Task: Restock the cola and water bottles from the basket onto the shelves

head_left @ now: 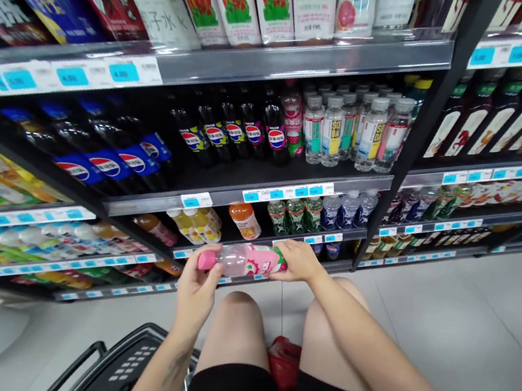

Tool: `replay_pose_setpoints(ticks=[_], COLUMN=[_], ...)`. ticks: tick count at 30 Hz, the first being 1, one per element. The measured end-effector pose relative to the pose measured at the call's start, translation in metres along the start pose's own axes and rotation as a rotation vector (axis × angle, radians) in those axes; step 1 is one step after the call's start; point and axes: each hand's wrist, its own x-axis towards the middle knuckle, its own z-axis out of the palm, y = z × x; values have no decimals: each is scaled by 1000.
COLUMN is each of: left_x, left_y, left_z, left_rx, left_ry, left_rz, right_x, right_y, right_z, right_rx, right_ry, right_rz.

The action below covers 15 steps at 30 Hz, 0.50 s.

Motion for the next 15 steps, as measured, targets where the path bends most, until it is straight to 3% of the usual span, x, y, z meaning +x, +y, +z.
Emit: replay_pose_setpoints(ticks=[2,5,8,12,15], left_x=[13,39,67,110,152], left_y=[21,60,100,137,147], left_z=[8,18,28,47,73], left_rx=[-37,-40,-24,-93,-182], left_ry=[-70,-167,-181,-67,-24], left_rz=[70,176,279,364,381], right_x=[5,13,21,29,35], right_y=[-2,-4,-3,-2,-5], right_z=[5,10,13,21,27], right_rx=[73,176,182,136,100], right_ry=[140,449,645,554,344], right_rz=[51,159,324,455,460])
